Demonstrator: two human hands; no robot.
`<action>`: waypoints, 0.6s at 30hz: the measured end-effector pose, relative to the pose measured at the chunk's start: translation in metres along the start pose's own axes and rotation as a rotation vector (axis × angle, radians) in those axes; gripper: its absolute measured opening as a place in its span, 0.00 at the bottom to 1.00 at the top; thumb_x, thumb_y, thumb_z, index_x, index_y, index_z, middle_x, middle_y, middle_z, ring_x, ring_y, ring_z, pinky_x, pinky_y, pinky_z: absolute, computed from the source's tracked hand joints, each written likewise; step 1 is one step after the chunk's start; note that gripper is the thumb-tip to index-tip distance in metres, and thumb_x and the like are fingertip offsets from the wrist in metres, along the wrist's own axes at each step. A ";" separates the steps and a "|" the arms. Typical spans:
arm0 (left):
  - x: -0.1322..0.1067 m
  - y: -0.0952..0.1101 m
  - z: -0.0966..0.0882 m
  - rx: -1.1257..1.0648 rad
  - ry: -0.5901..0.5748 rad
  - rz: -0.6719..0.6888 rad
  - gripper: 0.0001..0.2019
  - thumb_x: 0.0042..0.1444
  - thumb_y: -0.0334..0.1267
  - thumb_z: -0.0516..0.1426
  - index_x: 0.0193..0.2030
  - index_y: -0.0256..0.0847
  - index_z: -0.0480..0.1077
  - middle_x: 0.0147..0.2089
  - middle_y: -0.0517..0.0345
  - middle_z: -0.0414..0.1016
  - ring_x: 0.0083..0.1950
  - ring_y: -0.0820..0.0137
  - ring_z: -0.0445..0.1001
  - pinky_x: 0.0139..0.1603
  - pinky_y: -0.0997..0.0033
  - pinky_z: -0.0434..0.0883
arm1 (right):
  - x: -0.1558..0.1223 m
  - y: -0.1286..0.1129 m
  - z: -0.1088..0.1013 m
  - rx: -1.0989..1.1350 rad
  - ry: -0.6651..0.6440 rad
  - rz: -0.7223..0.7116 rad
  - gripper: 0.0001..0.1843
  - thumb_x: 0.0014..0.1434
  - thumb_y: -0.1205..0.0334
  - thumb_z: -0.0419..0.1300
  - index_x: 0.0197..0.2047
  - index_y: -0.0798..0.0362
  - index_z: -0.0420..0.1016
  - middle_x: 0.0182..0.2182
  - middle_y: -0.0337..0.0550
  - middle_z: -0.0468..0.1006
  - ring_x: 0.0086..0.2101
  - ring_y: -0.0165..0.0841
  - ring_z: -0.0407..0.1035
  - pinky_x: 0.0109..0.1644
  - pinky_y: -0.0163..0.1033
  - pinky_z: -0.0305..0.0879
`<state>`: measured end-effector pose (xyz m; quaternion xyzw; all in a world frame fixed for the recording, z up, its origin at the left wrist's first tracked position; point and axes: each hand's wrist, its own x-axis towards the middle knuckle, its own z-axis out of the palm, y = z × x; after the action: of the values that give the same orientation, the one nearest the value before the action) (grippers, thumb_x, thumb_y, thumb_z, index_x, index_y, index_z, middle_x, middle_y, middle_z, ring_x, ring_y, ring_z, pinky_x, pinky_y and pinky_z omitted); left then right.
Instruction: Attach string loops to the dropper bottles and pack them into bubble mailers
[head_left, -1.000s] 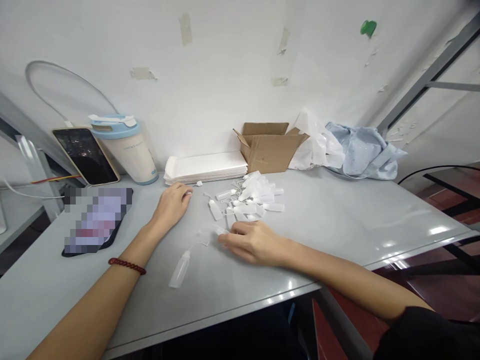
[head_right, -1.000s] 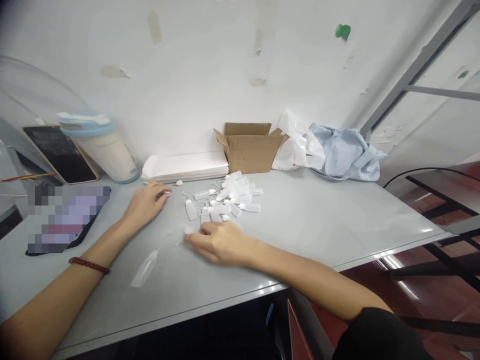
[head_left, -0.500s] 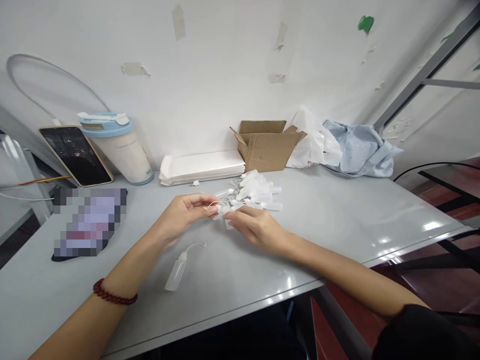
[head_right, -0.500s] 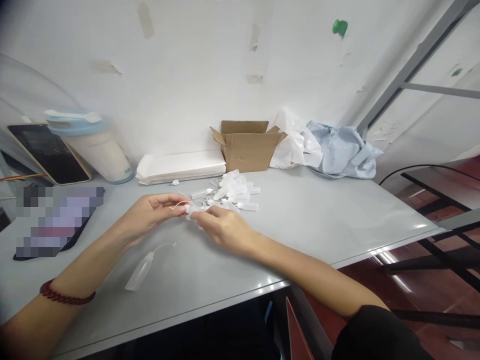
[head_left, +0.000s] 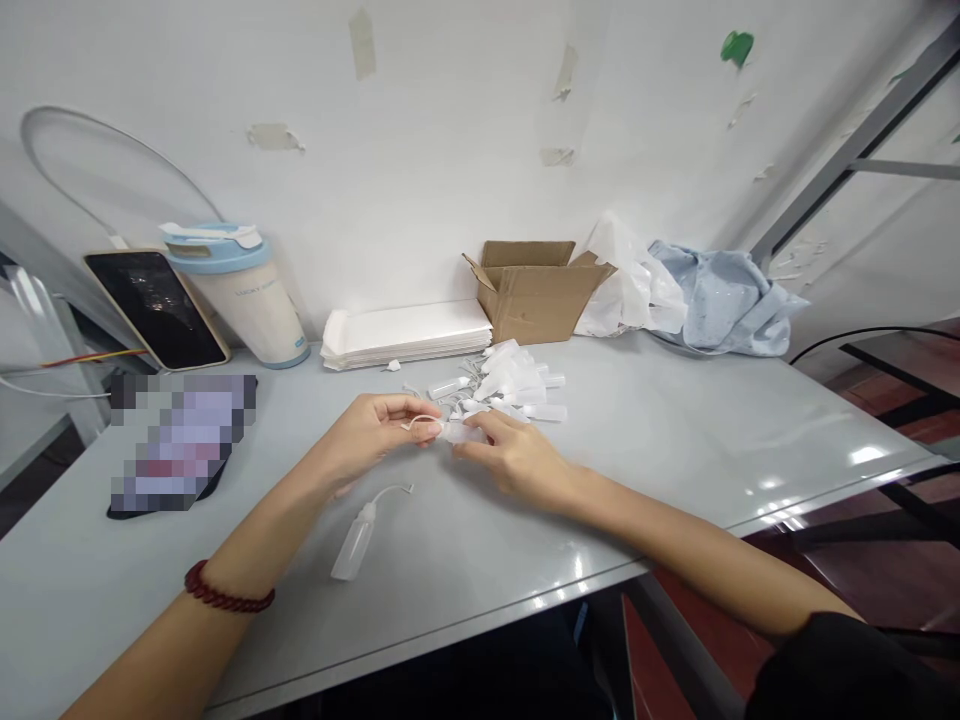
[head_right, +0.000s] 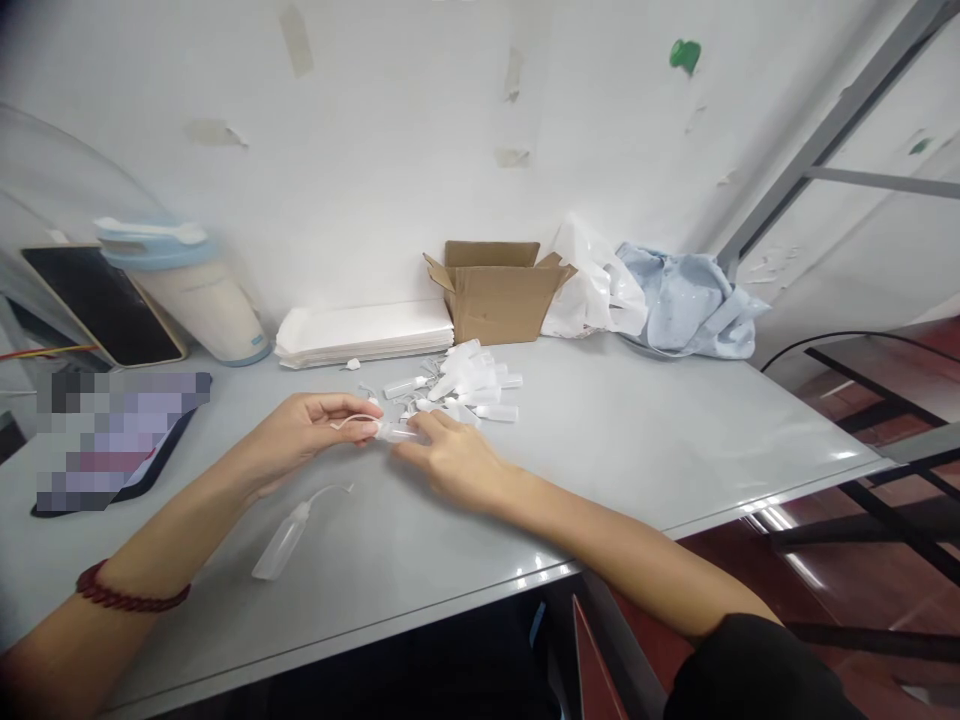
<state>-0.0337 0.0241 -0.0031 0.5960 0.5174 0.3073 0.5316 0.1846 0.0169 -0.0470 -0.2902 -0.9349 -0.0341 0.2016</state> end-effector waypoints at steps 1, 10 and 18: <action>0.000 0.000 0.000 0.013 0.006 -0.004 0.13 0.45 0.45 0.65 0.36 0.42 0.77 0.28 0.61 0.76 0.35 0.69 0.74 0.46 0.66 0.70 | 0.000 0.000 0.000 -0.004 -0.009 -0.001 0.21 0.51 0.78 0.53 0.45 0.53 0.73 0.40 0.50 0.69 0.37 0.33 0.62 0.33 0.34 0.61; -0.003 0.003 0.006 0.026 0.069 0.060 0.13 0.43 0.44 0.66 0.36 0.42 0.76 0.38 0.59 0.79 0.43 0.65 0.76 0.45 0.69 0.72 | -0.003 0.001 0.001 0.105 0.042 0.002 0.23 0.51 0.79 0.52 0.48 0.53 0.71 0.43 0.51 0.69 0.39 0.33 0.64 0.38 0.36 0.65; -0.003 0.002 0.009 0.125 0.077 0.052 0.12 0.48 0.46 0.62 0.33 0.40 0.76 0.26 0.60 0.76 0.31 0.69 0.75 0.41 0.67 0.72 | -0.003 -0.001 -0.001 -0.002 0.001 -0.015 0.19 0.51 0.77 0.53 0.45 0.54 0.72 0.41 0.52 0.70 0.39 0.35 0.63 0.36 0.37 0.63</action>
<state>-0.0254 0.0186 -0.0031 0.6290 0.5401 0.3109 0.4648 0.1867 0.0148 -0.0472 -0.2834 -0.9369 -0.0367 0.2014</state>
